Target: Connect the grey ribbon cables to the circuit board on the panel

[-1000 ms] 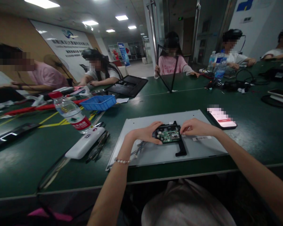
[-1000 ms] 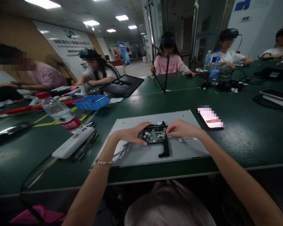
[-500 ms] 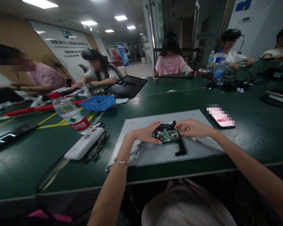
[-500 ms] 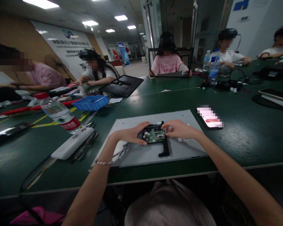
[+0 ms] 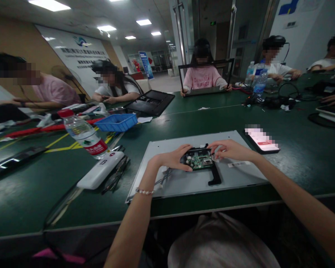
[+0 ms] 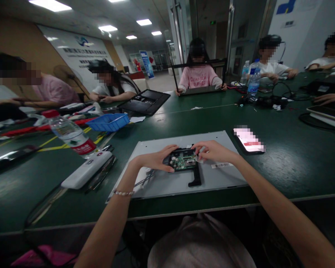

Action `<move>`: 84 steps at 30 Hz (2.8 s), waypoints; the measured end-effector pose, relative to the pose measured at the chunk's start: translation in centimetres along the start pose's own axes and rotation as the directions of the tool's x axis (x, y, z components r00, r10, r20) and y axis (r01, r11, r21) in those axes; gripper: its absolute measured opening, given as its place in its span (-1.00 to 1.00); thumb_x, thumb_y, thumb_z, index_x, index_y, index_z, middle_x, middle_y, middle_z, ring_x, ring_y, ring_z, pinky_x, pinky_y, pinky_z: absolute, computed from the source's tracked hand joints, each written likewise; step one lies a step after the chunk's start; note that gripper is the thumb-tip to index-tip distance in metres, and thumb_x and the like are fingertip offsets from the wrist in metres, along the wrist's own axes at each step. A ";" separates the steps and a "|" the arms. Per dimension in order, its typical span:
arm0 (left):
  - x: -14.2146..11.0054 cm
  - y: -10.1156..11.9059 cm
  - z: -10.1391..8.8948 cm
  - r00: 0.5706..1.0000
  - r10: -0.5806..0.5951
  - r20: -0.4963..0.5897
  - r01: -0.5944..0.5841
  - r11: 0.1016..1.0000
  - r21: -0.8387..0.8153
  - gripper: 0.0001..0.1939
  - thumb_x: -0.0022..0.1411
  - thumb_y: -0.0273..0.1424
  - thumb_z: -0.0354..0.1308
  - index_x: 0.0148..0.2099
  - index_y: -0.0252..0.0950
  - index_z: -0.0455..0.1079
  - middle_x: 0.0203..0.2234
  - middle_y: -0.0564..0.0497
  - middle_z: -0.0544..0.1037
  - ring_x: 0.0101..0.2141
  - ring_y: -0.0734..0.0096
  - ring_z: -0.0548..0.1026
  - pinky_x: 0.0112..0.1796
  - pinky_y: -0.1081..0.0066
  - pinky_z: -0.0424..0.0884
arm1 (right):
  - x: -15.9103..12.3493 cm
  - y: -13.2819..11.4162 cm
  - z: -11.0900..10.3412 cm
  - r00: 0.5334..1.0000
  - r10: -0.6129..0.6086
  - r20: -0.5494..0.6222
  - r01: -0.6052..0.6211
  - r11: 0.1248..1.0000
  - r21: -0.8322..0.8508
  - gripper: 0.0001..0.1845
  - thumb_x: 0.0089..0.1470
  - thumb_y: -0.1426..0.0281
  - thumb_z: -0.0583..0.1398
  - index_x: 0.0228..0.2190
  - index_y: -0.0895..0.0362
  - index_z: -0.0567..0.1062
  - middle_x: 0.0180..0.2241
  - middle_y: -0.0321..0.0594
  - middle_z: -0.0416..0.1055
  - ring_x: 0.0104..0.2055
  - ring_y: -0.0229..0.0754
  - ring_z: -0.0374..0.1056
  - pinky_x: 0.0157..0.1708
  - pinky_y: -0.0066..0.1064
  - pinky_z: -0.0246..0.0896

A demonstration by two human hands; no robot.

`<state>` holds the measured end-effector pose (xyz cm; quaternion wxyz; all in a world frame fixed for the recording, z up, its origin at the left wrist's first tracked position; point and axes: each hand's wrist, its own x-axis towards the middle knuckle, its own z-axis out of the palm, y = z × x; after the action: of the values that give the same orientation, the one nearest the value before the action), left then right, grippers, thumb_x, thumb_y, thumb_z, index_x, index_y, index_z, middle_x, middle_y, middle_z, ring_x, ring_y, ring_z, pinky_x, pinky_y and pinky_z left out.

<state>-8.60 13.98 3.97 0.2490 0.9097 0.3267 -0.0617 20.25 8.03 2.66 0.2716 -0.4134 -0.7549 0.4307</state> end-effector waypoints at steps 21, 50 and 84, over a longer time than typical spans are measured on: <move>-0.1 0.1 -0.1 1.000 -0.011 0.006 0.011 1.000 0.021 0.14 -0.03 0.18 0.14 0.37 -0.32 -0.29 0.34 -0.22 -0.25 0.30 0.00 -0.19 0.25 0.17 -0.14 | 0.3 1.2 -0.1 0.994 0.108 0.020 -0.105 0.986 -0.132 -0.80 -0.10 0.43 0.22 -0.33 0.14 0.53 -0.34 -0.18 0.54 -0.37 -0.20 0.43 -0.36 -0.40 0.31; 0.3 -0.2 -0.1 1.000 0.007 0.002 -0.007 1.000 0.004 0.12 -0.02 0.13 0.16 0.36 -0.34 -0.26 0.34 -0.24 -0.25 0.30 -0.03 -0.18 0.24 0.14 -0.12 | 0.3 1.0 0.1 0.997 0.080 0.001 -0.079 0.985 -0.157 -0.80 -0.13 0.36 0.27 -0.36 0.13 0.49 -0.38 -0.24 0.51 -0.37 -0.22 0.41 -0.37 -0.42 0.25; -6.1 -1.3 -0.8 0.652 -0.359 -0.668 0.264 0.933 -0.244 -0.70 0.08 -0.29 0.09 -0.20 -0.31 0.50 -0.44 -0.02 0.56 -0.42 0.35 0.48 -0.39 0.44 0.34 | -0.3 -0.6 -0.1 0.955 -0.199 -0.219 0.099 0.913 -0.395 -0.81 0.08 0.36 0.14 -0.37 0.14 0.56 -0.34 -0.20 0.53 -0.34 -0.20 0.41 -0.34 -0.37 0.27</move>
<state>-14.16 11.79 5.82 0.1479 0.7767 0.5507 0.2674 20.22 7.60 3.25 0.3130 -0.4506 -0.8124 0.1975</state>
